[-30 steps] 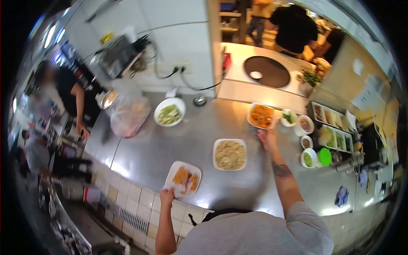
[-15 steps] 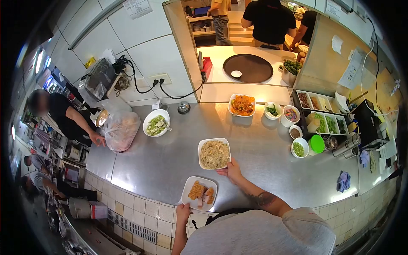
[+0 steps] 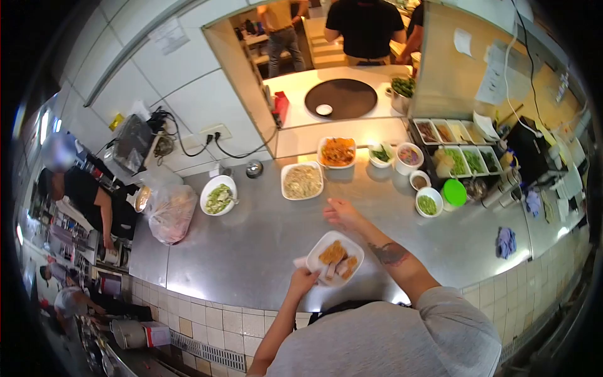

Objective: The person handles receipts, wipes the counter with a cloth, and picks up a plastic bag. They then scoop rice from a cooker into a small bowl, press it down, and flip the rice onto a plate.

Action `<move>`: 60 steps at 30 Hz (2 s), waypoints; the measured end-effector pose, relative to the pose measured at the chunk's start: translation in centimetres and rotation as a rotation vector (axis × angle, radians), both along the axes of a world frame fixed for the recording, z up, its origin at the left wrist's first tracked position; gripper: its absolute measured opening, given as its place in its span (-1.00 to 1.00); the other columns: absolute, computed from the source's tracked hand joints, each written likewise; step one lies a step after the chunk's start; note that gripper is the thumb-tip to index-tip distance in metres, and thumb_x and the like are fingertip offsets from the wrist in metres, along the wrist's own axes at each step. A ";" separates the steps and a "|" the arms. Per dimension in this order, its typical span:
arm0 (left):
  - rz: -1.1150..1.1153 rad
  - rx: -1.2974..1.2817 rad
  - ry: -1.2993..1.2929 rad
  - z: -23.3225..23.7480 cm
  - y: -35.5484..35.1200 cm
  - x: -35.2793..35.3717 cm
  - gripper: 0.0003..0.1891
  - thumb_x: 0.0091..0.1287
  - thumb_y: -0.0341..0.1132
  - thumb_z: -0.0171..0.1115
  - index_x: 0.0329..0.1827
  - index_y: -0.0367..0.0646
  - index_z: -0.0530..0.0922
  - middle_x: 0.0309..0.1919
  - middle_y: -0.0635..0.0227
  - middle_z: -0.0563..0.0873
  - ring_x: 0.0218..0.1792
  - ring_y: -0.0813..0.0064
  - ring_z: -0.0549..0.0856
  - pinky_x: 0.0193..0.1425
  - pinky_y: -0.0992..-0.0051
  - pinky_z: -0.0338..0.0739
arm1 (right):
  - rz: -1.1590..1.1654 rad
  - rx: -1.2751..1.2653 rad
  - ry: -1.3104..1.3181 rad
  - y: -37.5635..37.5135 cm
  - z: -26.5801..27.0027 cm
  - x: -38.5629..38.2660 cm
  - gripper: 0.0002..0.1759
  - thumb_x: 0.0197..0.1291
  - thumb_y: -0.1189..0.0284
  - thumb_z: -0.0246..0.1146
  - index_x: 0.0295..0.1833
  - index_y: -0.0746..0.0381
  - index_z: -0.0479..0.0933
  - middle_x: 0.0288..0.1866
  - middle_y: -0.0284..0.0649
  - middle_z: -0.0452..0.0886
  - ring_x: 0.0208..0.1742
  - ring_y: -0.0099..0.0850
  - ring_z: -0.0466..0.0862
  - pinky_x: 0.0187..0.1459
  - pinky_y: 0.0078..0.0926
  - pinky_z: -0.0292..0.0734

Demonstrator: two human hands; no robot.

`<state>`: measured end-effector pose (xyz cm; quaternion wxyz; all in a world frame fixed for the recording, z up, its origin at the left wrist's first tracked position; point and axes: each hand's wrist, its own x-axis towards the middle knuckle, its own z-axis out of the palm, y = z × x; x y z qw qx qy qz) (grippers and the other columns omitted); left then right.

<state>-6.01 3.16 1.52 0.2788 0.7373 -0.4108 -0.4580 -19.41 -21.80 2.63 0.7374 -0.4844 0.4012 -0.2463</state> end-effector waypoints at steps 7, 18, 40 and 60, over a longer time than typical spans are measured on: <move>-0.335 -0.046 -0.092 2.0 -10.0 -9.7 -0.73 0.26 -0.17 0.25 -0.31 -0.23 0.70 -0.58 0.25 0.71 -0.53 0.47 0.71 -0.35 0.41 0.57 | -0.231 -0.415 0.414 7.2 1.7 -19.1 -0.48 0.40 0.10 -0.02 0.22 0.28 0.45 0.04 0.03 0.61 0.09 -0.19 0.60 0.14 -0.38 0.43; -0.442 -0.508 -0.387 2.7 -14.5 -27.7 -0.80 0.19 -0.36 0.23 -0.20 -0.29 0.67 -0.38 -0.08 0.69 -0.30 -0.02 0.67 -0.14 0.24 0.57 | -0.454 -0.478 0.535 10.0 1.9 -38.8 -0.49 0.18 0.28 0.28 0.20 0.28 0.42 0.05 0.02 0.52 -0.01 -0.15 0.59 0.05 -0.31 0.49; -0.238 -0.537 -0.508 1.4 -14.7 -32.2 -0.90 0.13 -0.44 0.19 -0.40 -0.33 0.50 -0.49 -0.11 0.63 -0.42 -0.07 0.66 -0.32 0.10 0.52 | -0.403 -0.745 0.988 12.3 2.4 -38.6 -0.62 0.00 0.23 0.32 -0.35 0.40 0.54 -0.22 0.03 0.54 -0.18 -0.05 0.59 -0.15 -0.17 0.56; -0.309 -0.223 -0.310 6.7 -12.0 -26.6 -0.53 0.18 -0.58 0.02 0.19 -0.05 0.35 -0.33 -0.15 0.67 -0.27 -0.17 0.66 -0.19 0.06 0.53 | -0.149 -1.269 0.768 11.6 5.3 -37.9 -0.80 0.01 0.36 0.25 -0.24 0.20 0.56 -0.10 -0.22 0.50 0.01 -0.25 0.45 -0.06 -0.30 0.35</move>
